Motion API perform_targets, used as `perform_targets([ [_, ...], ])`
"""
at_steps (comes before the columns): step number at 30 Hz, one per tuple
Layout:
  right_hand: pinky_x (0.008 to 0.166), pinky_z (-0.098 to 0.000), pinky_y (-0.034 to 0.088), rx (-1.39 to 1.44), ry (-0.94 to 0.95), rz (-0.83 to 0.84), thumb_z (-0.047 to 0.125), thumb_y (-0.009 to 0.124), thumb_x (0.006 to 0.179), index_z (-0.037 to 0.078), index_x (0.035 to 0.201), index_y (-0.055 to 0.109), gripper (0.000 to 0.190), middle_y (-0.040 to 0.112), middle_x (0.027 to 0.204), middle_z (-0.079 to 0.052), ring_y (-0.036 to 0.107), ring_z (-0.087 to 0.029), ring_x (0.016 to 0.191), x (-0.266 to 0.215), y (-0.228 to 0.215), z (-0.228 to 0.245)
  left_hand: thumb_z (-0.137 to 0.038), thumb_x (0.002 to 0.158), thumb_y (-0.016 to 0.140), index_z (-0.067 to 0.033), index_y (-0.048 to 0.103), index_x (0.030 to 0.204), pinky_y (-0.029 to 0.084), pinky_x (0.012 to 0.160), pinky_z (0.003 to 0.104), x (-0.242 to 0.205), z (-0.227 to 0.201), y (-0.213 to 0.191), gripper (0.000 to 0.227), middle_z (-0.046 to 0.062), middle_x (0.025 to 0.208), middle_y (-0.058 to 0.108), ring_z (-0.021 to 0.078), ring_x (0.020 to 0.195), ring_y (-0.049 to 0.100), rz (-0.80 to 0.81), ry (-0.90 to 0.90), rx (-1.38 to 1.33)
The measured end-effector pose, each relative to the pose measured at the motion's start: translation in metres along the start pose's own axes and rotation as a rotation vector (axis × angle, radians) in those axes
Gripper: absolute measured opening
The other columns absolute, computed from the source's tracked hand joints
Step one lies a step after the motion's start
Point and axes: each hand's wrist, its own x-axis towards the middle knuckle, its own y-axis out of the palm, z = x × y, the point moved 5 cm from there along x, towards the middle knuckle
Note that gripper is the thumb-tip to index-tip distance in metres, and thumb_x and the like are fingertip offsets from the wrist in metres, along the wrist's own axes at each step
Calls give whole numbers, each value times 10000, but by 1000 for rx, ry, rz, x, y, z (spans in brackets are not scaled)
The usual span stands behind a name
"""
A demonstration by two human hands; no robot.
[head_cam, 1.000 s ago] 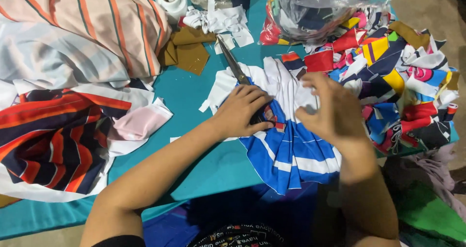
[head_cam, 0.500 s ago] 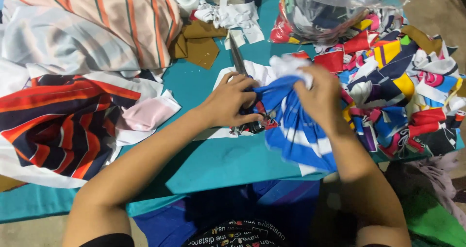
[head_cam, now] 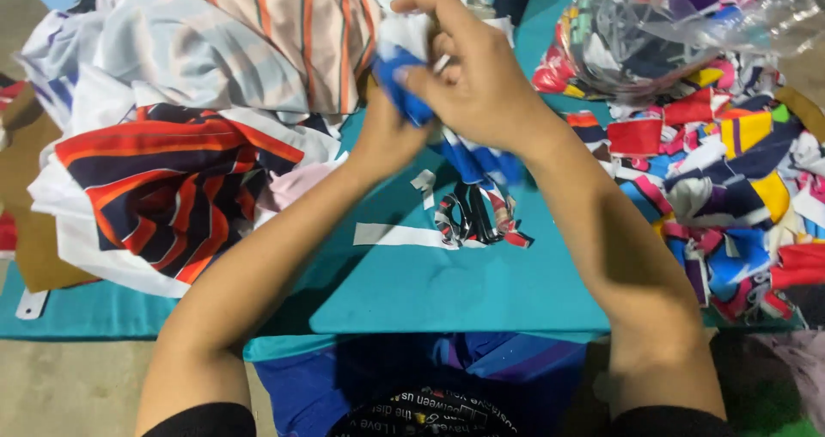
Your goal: The person folds a blue and white striped fabric on a teal table, then uses shears to cut the fabric into strips. They continue to fold and cut the fabric while surrounded by piles of other colorful fabric scraps.
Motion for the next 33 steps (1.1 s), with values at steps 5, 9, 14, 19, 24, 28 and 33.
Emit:
perform_targets([
  [5, 899, -382, 616, -230, 25, -128, 101, 698, 1055, 126, 1463, 366, 527, 637, 1276, -134, 684, -290, 1156, -26, 4, -23, -271, 884, 656, -86, 612, 1303, 495, 1100, 414, 9, 64, -54, 460, 150, 1306, 682, 277, 1245, 633, -297, -326, -45],
  [9, 643, -519, 498, -558, 408, 52, 285, 731, 968, 43, 1181, 617, 342, 722, 898, -131, 676, -346, 743, -74, 19, -111, -682, 890, 470, -131, 666, 1044, 647, 743, 310, 0, 41, -73, 605, 77, 1065, 760, 240, 838, 743, 146, -971, 222],
  [14, 664, -510, 595, -595, 716, 165, 323, 607, 1022, -41, 1051, 694, 375, 727, 897, -295, 745, -451, 843, -111, 31, -132, -683, 909, 673, 31, 770, 939, 563, 831, 567, -17, 48, -54, 722, 286, 943, 740, 480, 993, 715, 518, -679, 880],
  [19, 423, -430, 508, -609, 528, 63, 268, 422, 1104, -35, 993, 701, 426, 668, 688, -218, 701, -400, 622, -125, 42, -175, -342, 916, 689, -99, 694, 882, 552, 636, 532, -9, 6, 2, 245, 153, 736, 710, 428, 737, 719, 509, -40, 715],
  [24, 418, -407, 437, -502, 379, -246, 138, 562, 1006, 92, 894, 672, 164, 585, 560, -147, 671, -389, 609, -137, 33, -193, -217, 756, 850, -122, 668, 1251, 598, 823, 522, -20, 21, 42, 536, 170, 1182, 629, 435, 1019, 686, 690, 93, 706],
  [28, 445, -309, 471, -374, 389, -313, 87, 565, 993, 87, 891, 711, 178, 618, 543, -100, 644, -251, 525, -134, 24, -193, -129, 848, 753, -102, 708, 1085, 610, 771, 426, -4, 48, 36, 243, 92, 1048, 692, 362, 886, 742, 635, 71, 663],
  [33, 546, -487, 484, -596, 520, -119, 368, 614, 910, 166, 918, 718, 228, 760, 838, -52, 700, -339, 747, -130, 38, -182, -179, 1040, 570, -41, 648, 1089, 409, 596, 365, 13, 34, -7, 166, 100, 907, 668, 205, 614, 537, 91, 54, 355],
])
